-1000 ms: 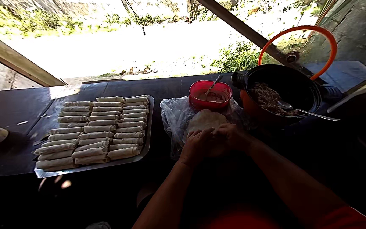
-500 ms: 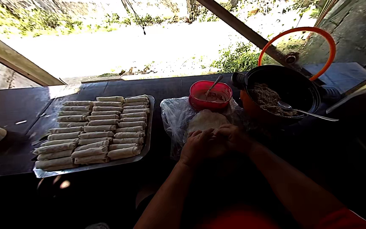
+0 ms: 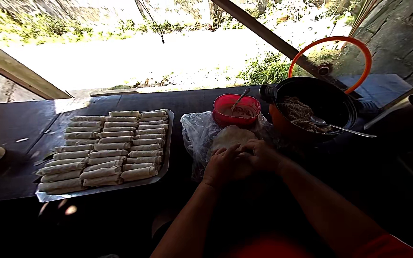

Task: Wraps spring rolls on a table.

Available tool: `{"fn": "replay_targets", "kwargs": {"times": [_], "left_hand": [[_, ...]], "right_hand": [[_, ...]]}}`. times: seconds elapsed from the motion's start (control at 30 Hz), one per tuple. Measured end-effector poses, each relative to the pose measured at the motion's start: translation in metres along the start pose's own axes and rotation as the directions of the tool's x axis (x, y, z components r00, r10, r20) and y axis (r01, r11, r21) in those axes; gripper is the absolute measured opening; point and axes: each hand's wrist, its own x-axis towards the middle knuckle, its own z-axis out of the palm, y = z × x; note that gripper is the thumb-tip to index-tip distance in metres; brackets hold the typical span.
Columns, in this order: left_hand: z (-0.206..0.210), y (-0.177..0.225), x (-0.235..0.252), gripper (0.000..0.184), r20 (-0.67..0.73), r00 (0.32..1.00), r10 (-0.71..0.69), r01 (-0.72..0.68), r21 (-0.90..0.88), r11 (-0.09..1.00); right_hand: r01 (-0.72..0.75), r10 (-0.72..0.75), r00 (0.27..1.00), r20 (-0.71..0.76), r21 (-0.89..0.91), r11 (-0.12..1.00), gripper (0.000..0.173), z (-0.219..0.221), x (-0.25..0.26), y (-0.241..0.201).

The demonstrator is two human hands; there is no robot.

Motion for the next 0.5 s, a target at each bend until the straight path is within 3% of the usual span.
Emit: {"fn": "replay_targets", "kwargs": {"times": [0.3,0.5], "left_hand": [[0.0,-0.002,0.002,0.042,0.022,0.999,-0.034,0.035,-0.044,0.998],[0.0,0.0,0.002,0.041,0.007,1.0,-0.021,0.022,-0.035,0.999]], "right_hand": [[-0.131,0.138,0.979,0.152,-0.057,0.99,0.026,-0.012,0.011,-0.013],[-0.112,0.11,0.993,0.045,0.047,0.993,0.026,-0.01,0.003,-0.004]]}}
